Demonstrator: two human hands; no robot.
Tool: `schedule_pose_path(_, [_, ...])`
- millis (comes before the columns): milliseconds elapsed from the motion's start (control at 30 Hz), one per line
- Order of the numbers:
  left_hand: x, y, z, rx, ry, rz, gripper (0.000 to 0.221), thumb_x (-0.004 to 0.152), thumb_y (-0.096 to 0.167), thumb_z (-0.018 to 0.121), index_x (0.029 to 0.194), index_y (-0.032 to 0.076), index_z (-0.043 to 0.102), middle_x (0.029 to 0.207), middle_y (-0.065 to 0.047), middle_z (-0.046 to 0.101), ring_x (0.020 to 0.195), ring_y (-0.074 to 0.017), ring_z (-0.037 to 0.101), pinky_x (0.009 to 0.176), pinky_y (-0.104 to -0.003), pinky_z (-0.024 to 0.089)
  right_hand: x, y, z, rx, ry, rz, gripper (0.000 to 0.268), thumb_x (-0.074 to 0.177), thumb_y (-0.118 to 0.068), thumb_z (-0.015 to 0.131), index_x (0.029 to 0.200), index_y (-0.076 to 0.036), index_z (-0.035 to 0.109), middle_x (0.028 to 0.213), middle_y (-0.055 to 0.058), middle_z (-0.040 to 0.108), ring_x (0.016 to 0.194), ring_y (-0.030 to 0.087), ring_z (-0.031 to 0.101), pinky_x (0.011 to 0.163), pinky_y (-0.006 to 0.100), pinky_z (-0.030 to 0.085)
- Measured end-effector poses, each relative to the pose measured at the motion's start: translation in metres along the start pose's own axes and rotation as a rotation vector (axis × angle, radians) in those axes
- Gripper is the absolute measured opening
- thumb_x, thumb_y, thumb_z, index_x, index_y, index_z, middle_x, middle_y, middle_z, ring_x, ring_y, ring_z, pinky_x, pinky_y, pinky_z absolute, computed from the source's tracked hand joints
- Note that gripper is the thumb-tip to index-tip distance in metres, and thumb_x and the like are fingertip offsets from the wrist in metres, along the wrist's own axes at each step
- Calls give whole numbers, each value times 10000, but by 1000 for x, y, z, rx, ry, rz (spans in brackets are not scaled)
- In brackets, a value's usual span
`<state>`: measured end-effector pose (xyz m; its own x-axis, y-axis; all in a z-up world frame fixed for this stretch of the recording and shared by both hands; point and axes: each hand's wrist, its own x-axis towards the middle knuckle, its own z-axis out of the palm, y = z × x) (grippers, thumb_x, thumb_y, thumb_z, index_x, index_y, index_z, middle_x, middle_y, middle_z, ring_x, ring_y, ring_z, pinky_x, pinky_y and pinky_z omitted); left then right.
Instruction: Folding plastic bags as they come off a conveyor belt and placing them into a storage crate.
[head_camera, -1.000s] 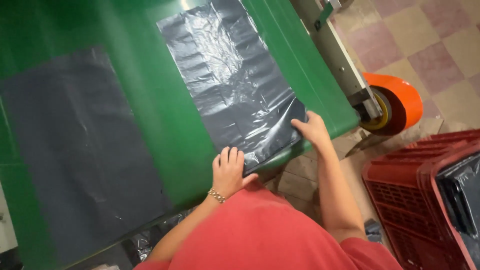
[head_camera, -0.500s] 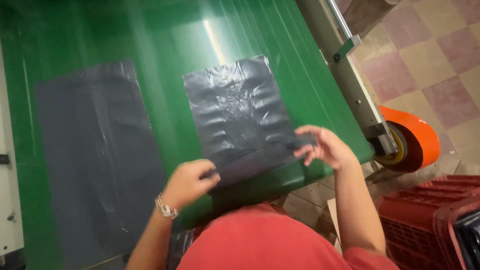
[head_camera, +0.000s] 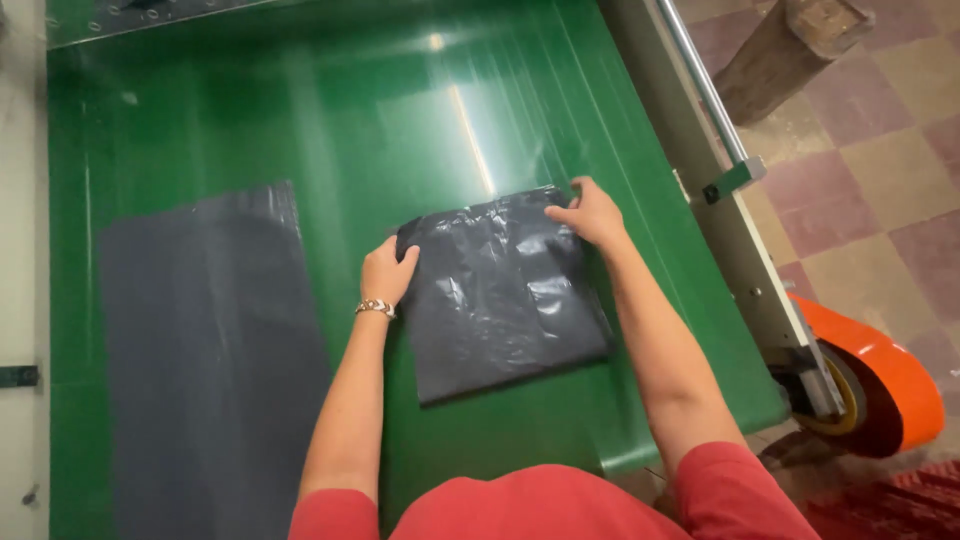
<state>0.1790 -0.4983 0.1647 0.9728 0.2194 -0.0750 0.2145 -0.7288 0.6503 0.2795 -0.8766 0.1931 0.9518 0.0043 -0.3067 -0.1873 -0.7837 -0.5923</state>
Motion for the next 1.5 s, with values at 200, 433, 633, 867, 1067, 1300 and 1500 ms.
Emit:
schedule_pose_path(200, [-51,66,-25,537,408,164,591,771,391,828,1226,123,564,1105,-54,572,1017,-267,582,724,-408,599,63,6,53,-426,12,-188,1089,449,-462,970,1326,-108,429,1173,149,469,902,454,691,816,553,588])
schedule_pose_path(433, [-91,68,18,-459,-183,188,197,988,329,598,1062,157,661,910,-49,705,748,-187,724,761,-331,580,20,-36,30,-474,-20,-207,345,643,-340,807,923,-160,717,913,91,719,957,354,712,809,482,571])
schedule_pose_path(633, [-110,39,-8,-1466,-630,-482,1066,837,883,177,1459,50,415,1586,-186,382,1467,-334,383,1177,-491,285,-151,-36,6,48,448,-779,140,837,-100,773,902,-179,677,910,-2,710,959,235,650,894,366,456])
schedule_pose_path(867, [-135,-104,48,-1616,-286,-598,722,986,610,406,1468,75,456,1508,-173,453,1394,-300,442,1198,-484,325,-233,34,34,96,465,-728,342,673,89,727,846,-205,706,1084,-23,722,1217,282,596,1061,418,407])
schedule_pose_path(1067, [-167,6,-11,-363,214,-51,620,846,160,735,1390,33,467,1342,-224,502,1280,-353,466,1080,-480,374,-239,43,27,-190,326,-646,349,656,-262,690,1002,-234,722,1358,31,614,1405,353,429,1161,525,291])
schedule_pose_path(1300, [-175,100,45,552,-57,506,795,849,565,578,1481,105,437,1576,-130,395,1518,-350,184,1207,-611,111,-199,-65,134,-208,258,-878,719,962,-532,468,1495,-50,428,1540,185,436,1454,363,366,1199,522,249])
schedule_pose_path(1500, [-202,44,-24,554,-161,459,1038,805,732,572,1506,3,339,1632,-193,251,1528,-357,183,1166,-615,268,-160,32,69,-542,473,-637,827,843,-510,683,1446,14,470,1486,250,469,1413,413,400,1169,557,280])
